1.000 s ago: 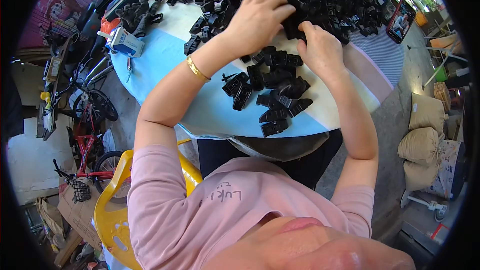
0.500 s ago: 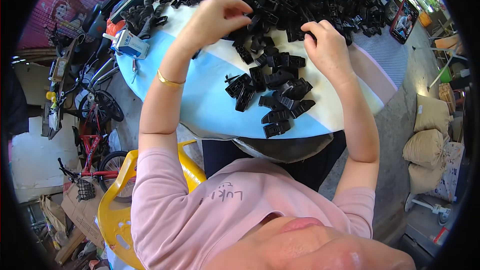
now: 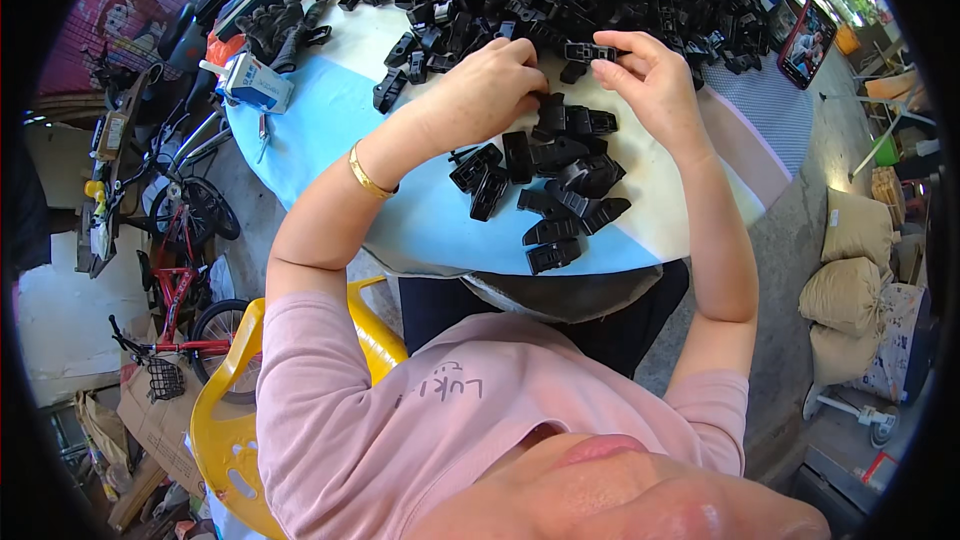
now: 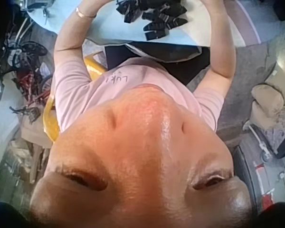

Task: Assembling small black plastic components at a production workbench.

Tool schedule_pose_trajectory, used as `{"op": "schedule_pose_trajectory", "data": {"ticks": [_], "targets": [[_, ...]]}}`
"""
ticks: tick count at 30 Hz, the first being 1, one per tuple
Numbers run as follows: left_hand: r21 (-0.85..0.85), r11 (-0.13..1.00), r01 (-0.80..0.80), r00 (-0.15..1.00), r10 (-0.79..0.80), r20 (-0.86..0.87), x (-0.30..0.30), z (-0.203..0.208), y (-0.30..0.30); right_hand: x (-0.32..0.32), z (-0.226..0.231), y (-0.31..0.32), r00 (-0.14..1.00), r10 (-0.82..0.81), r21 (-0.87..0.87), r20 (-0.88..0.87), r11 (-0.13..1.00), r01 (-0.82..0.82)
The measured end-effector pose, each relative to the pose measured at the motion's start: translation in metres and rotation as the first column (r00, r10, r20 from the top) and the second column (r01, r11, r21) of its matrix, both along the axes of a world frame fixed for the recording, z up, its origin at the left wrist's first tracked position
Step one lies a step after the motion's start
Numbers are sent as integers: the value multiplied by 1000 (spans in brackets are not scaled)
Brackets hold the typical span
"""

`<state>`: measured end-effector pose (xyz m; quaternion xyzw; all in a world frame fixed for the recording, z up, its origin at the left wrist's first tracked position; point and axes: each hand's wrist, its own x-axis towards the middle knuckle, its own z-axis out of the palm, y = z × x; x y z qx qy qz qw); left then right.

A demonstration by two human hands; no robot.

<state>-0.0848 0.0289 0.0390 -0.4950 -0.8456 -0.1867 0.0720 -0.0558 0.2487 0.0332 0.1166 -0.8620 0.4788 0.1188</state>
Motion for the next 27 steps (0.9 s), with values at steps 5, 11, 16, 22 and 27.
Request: {"op": "schedule_pose_trajectory", "data": {"ticks": [5, 11, 16, 22, 27], "targets": [[283, 942, -180, 957, 101, 272, 4, 16, 7, 2, 4, -6, 991, 125, -332, 52, 938, -101], [613, 724, -316, 749, -206, 630, -2, 8, 12, 4, -1, -15, 992, 129, -325, -2, 938, -123], [578, 735, -354, 746, -150, 648, -1, 7, 18, 3, -6, -15, 976, 106, -320, -190, 933, -164], [573, 692, -439, 670, -173, 722, 1, 8, 15, 6, -2, -20, 942, 92, -177, -322, 972, -155], [627, 560, -541, 441, -446, 779, 3, 3, 22, 6, -5, -20, 872, 30, -15, -488, 999, -42]]}}
